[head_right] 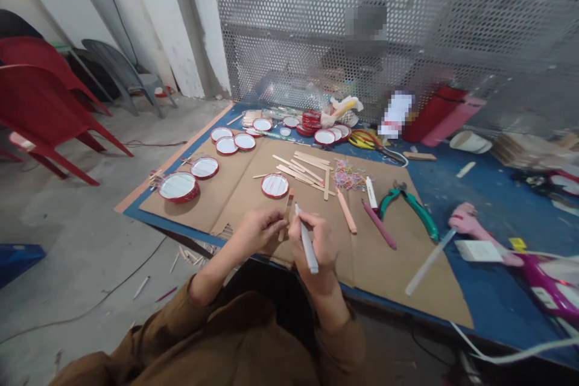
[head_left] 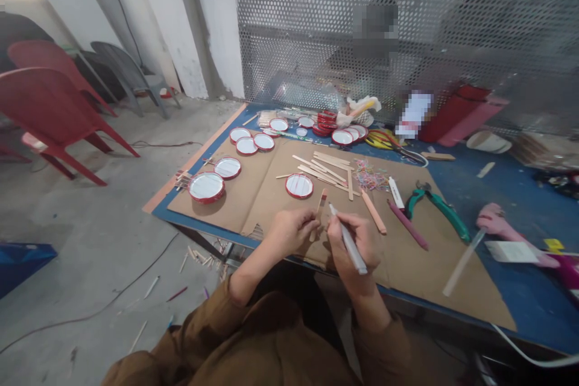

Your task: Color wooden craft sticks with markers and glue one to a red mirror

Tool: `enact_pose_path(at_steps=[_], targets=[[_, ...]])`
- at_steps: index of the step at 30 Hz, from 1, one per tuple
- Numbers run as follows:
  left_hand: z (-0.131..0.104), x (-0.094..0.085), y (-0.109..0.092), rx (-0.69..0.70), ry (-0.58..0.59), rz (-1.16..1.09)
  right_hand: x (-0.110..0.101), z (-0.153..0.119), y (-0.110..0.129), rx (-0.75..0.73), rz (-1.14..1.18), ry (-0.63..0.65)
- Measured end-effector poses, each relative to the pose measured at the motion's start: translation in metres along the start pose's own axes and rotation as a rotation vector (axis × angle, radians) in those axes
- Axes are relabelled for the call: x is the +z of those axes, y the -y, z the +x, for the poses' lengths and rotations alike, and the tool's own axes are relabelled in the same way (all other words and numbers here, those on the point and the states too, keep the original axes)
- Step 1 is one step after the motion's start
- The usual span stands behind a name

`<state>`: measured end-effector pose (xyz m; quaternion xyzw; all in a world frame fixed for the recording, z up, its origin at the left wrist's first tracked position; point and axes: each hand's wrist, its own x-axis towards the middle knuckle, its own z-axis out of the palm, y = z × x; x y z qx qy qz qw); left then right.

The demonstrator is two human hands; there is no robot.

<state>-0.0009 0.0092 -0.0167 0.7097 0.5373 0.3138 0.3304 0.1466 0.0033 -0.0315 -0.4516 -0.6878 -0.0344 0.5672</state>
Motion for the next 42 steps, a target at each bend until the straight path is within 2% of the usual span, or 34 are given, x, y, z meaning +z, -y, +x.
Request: enact_pose_path(at_steps=[4, 9, 13, 16, 21, 28, 34, 42], targets=[[0.0001, 0.0002, 0.0003, 0.005, -0.005, 0.007, -0.001, 0.0058, 0.0024, -0.113, -0.014, 0.022], [0.0007, 0.002, 0.0032, 0.005, 0.012, 0.009, -0.0008, 0.0077, 0.0051, -0.153, -0.01, 0.086], [0.0004, 0.0018, 0.0037, 0.013, 0.015, 0.015, -0.0002, 0.0087, 0.0054, -0.18, -0.036, 0.083], [-0.0003, 0.0008, 0.0021, 0.014, 0.011, 0.012, 0.0003, 0.0089, 0.0043, -0.163, -0.052, 0.076], [-0.0009, 0.0005, 0.0005, -0.001, -0.009, 0.02, -0.0002, 0.0065, 0.0027, -0.105, -0.053, -0.005], [0.0001, 0.0017, 0.0032, 0.028, 0.008, -0.007, 0.0005, 0.0083, 0.0046, -0.153, -0.039, 0.086], [-0.0005, -0.0002, 0.0001, 0.006, -0.005, 0.034, -0.0008, 0.0064, 0.0029, -0.09, -0.063, -0.033], [-0.0002, 0.001, 0.0029, 0.018, -0.001, 0.004, 0.0001, 0.0072, 0.0041, -0.158, -0.029, 0.074]])
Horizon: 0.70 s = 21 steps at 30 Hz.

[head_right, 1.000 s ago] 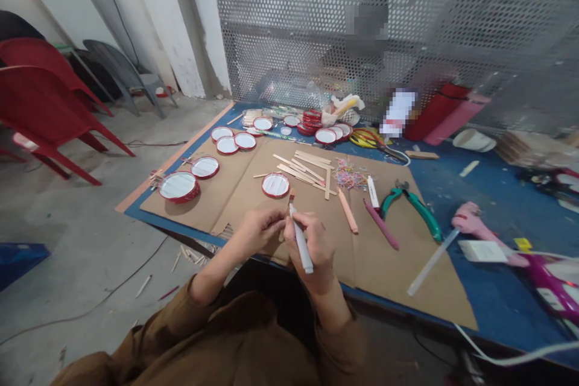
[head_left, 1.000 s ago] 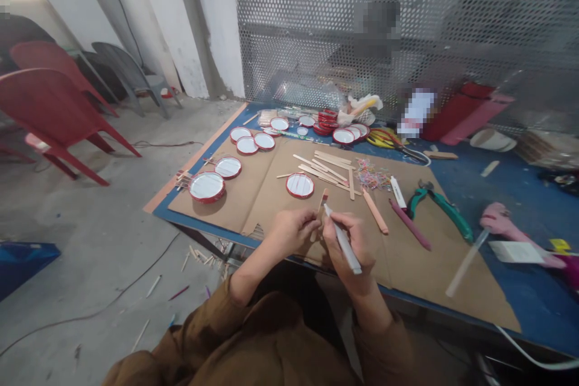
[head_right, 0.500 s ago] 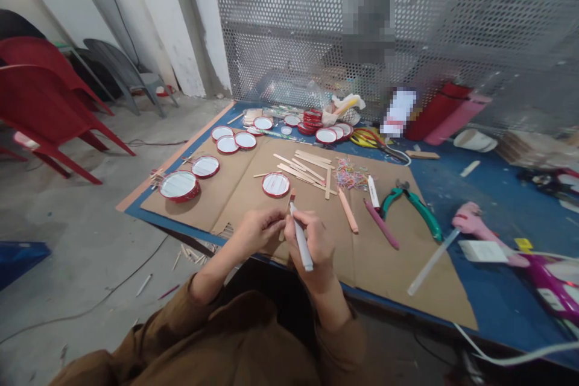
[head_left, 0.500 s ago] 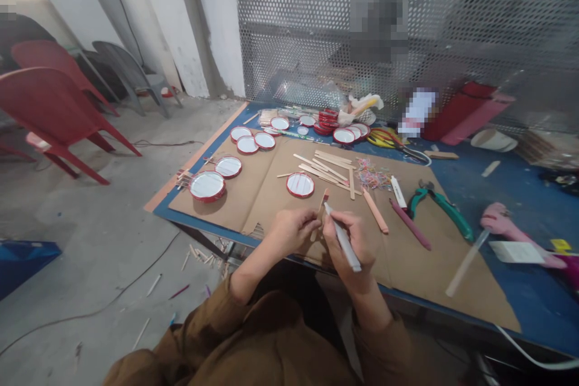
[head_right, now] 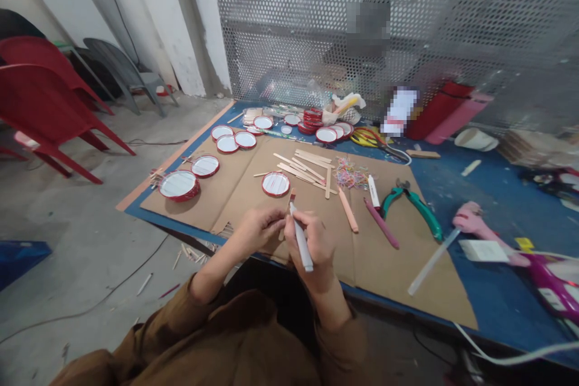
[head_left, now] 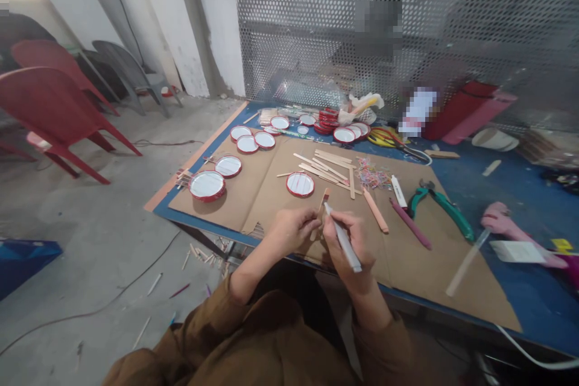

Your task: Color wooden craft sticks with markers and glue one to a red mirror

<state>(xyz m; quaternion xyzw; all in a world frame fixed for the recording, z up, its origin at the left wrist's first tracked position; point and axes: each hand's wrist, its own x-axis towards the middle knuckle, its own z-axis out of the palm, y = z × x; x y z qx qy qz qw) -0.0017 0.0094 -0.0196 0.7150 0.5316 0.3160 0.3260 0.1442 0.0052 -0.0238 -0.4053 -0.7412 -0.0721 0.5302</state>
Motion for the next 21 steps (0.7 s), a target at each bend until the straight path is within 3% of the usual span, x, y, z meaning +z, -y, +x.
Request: enact_pose_path(at_steps=[21], targets=[[-0.0002, 0.0002, 0.0004, 0.017, 0.0, -0.011, -0.0035, 0.0005, 0.0019, 0.019, -0.001, 0.006]])
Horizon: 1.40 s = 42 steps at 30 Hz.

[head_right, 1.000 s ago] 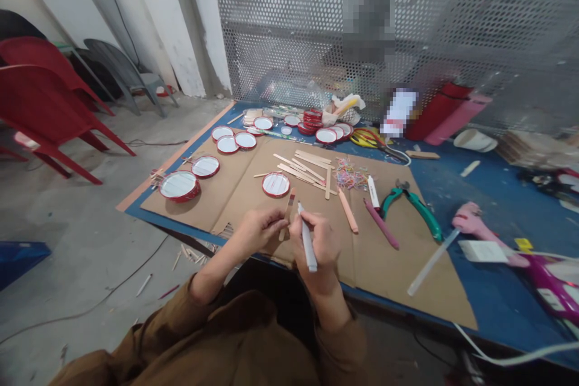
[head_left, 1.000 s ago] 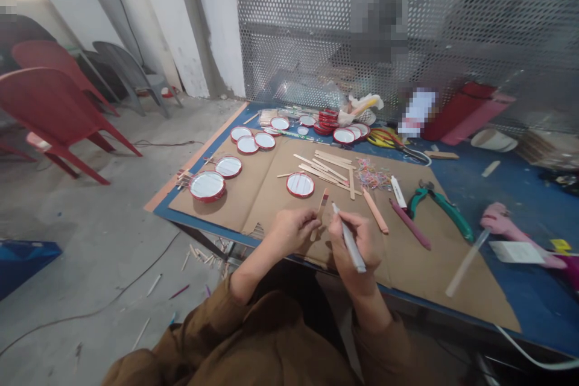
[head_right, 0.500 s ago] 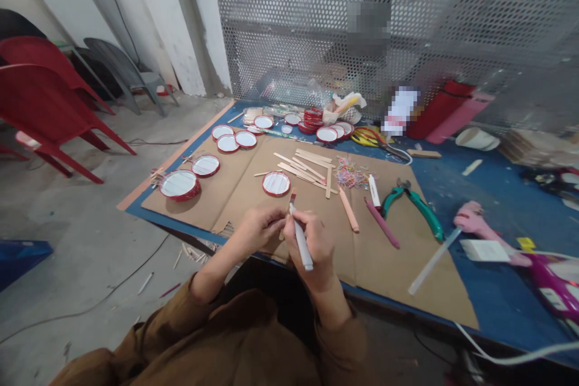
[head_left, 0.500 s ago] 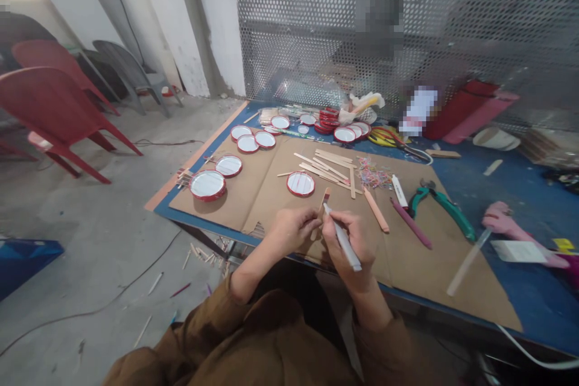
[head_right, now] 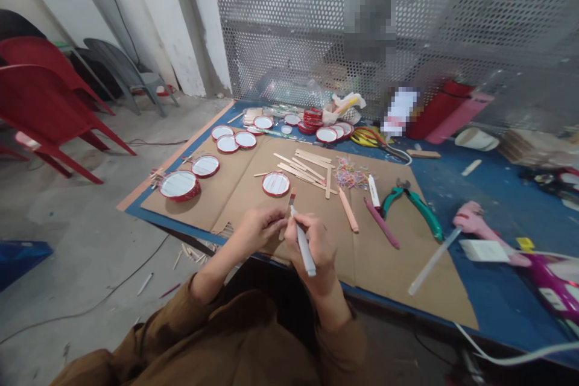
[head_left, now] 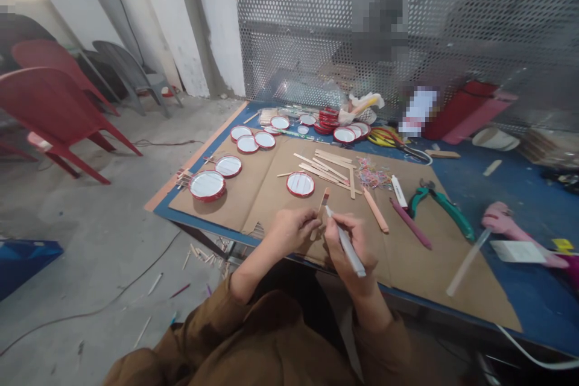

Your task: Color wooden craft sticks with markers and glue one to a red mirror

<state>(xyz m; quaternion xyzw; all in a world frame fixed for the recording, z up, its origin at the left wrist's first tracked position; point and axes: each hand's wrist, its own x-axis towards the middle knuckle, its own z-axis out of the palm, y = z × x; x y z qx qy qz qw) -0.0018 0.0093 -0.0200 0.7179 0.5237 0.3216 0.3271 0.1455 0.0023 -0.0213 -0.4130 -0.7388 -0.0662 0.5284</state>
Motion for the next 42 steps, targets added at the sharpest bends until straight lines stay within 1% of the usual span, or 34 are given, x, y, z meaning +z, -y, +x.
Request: enact_pose_path(at_steps=[3, 8, 11, 13, 14, 18, 23, 28, 33, 38, 42], targets=[[0.0, 0.0004, 0.0002, -0.016, -0.005, 0.029, -0.0004, 0.0003, 0.0004, -0.018, -0.018, -0.029], [0.0, 0.0007, 0.0007, 0.011, 0.002, -0.022, 0.0023, 0.001, -0.0003, -0.031, -0.017, 0.011], [0.0002, -0.0002, -0.0006, -0.017, 0.0, 0.015, 0.0019, -0.0008, -0.001, 0.024, -0.059, -0.051], [0.0004, -0.0006, -0.0015, -0.03, 0.002, 0.035, 0.0015, -0.002, -0.0015, 0.062, -0.044, -0.087], [0.0005, -0.0007, -0.0017, -0.03, 0.004, 0.035, 0.0014, -0.0022, -0.0016, 0.06, -0.027, -0.085], [0.0004, -0.0003, -0.0017, -0.012, 0.003, 0.009, 0.0025, -0.001, -0.0021, -0.012, 0.003, -0.008], [-0.0001, -0.0004, -0.002, -0.026, -0.005, 0.038, 0.0026, -0.0016, -0.0026, 0.057, -0.04, -0.058], [0.0003, -0.0006, -0.0015, -0.003, 0.003, 0.009, 0.0026, -0.0018, -0.0023, 0.003, -0.007, 0.016], [0.0008, -0.0005, -0.0016, -0.013, 0.001, 0.04, 0.0031, -0.0032, -0.0031, 0.075, 0.01, -0.057], [0.0011, 0.0002, -0.0003, 0.0, -0.008, 0.01, 0.004, -0.0067, -0.0047, 0.065, 0.039, -0.008], [0.0008, 0.0013, 0.0018, 0.011, -0.007, 0.016, 0.0038, -0.0064, -0.004, 0.075, 0.058, -0.022]])
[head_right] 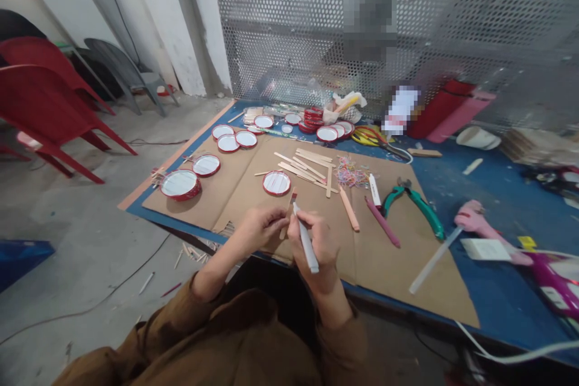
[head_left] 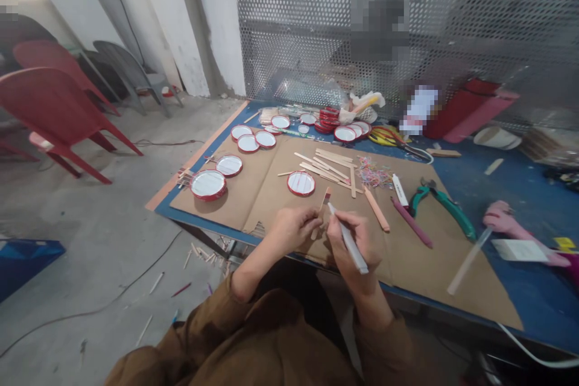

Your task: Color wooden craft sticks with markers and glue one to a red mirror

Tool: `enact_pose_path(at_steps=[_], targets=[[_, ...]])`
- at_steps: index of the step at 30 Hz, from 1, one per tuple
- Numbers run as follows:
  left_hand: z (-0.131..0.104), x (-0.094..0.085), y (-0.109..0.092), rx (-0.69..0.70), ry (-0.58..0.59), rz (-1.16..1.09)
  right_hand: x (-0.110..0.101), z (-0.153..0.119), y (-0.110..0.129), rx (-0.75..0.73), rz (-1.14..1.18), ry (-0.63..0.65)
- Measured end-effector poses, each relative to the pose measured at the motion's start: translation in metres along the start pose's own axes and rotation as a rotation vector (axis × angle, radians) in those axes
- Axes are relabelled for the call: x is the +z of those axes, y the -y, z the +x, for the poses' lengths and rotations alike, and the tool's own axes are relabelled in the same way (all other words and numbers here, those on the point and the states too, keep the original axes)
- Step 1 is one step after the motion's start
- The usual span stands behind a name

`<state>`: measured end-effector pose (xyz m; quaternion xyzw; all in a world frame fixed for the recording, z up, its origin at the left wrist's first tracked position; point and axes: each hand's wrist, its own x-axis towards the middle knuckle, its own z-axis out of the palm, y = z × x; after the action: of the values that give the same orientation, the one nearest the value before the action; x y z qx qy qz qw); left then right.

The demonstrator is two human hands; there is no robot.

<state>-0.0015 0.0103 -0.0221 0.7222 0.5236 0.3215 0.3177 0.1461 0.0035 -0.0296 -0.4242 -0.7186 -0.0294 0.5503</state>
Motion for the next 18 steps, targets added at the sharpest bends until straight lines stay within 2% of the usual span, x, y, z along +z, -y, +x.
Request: enact_pose_path(at_steps=[9, 18], targets=[[-0.0006, 0.0001, -0.0007, -0.016, -0.003, 0.011, -0.0014, 0.0042, 0.0014, -0.039, -0.047, -0.024], [-0.0005, -0.001, -0.0008, -0.005, 0.006, 0.002, -0.002, 0.0054, 0.0025, -0.001, -0.068, -0.017]])
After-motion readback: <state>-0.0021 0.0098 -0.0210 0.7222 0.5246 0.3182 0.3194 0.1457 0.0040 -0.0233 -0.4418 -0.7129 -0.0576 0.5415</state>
